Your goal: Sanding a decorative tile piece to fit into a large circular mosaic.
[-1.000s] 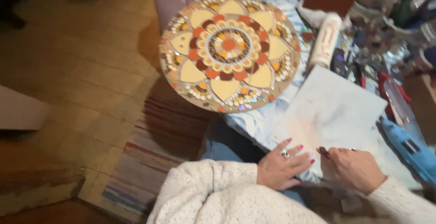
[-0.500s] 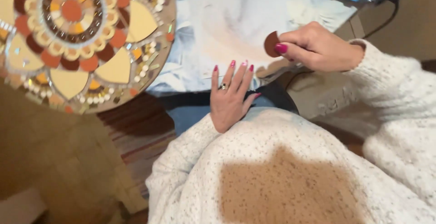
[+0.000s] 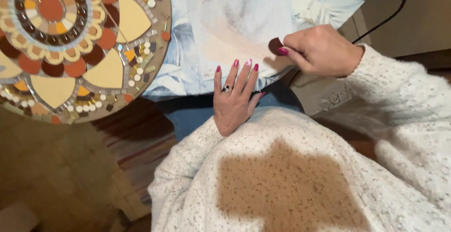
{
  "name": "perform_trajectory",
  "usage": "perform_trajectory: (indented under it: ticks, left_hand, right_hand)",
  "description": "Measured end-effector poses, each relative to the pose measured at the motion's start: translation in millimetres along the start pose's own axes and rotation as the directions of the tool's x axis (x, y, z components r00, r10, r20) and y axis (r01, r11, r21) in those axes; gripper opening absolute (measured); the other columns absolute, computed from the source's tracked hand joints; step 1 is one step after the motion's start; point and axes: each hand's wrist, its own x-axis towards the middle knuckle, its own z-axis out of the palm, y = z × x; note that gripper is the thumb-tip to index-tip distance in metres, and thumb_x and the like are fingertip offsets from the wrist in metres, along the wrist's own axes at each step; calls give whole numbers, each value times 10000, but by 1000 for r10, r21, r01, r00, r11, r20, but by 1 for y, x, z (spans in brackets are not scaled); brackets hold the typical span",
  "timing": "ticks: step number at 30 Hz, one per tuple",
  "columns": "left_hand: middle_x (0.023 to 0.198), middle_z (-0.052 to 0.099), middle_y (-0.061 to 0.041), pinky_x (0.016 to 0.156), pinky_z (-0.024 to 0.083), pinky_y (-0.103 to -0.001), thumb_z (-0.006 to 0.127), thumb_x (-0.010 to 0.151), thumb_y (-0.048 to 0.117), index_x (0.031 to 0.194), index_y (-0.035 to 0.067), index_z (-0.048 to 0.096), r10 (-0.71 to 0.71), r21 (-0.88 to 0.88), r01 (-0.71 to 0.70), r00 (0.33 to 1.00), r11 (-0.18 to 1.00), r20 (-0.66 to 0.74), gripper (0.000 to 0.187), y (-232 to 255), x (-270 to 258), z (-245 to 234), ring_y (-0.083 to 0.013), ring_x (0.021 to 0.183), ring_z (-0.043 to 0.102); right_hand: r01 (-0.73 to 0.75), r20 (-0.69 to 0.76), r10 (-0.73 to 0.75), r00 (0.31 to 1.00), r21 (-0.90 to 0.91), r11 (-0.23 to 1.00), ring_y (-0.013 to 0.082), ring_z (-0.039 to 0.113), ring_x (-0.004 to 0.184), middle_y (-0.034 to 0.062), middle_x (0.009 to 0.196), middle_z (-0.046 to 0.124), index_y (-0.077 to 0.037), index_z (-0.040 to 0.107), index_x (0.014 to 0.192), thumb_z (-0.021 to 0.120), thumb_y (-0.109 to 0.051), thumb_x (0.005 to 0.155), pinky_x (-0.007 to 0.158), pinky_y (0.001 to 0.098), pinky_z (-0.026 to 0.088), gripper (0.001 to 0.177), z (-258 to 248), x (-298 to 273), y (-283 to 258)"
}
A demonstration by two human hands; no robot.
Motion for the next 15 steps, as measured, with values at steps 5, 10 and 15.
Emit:
perform_trajectory:
  ticks: [5, 10, 15]
  left_hand:
    - [1229, 465, -76, 1007, 238, -526, 588, 761, 362, 1194, 119, 485, 24, -20, -31, 958, 999, -286, 508, -5, 1, 21, -273, 1180, 401]
    - [1282, 386, -92, 1016, 209, -510, 616, 764, 366, 1232, 94, 436, 23, -26, -26, 992, 999, -123, 571, -5, -3, 12, -272, 1215, 332]
    - [1331, 301, -106, 1006, 195, -515, 641, 786, 380, 1275, 81, 386, 37, 25, -38, 999, 999, 37, 628, -5, -4, 10, -272, 1245, 259]
  right_hand:
    - [27, -26, -61, 998, -677, 735, 227, 565, 588, 21, 610, 486, -153, 442, 714, 451, -284, 839, 466, 327, 433, 182, 41, -23, 55]
    - [108, -21, -161, 987, -657, 746, 157, 433, 448, -5, 540, 454, -139, 461, 681, 456, -296, 899, 372, 270, 337, 269, 59, 31, 63]
    - [142, -103, -294, 950, -697, 703, 72, 238, 290, -32, 474, 420, -144, 449, 633, 424, -258, 978, 274, 212, 177, 365, 50, 108, 27]
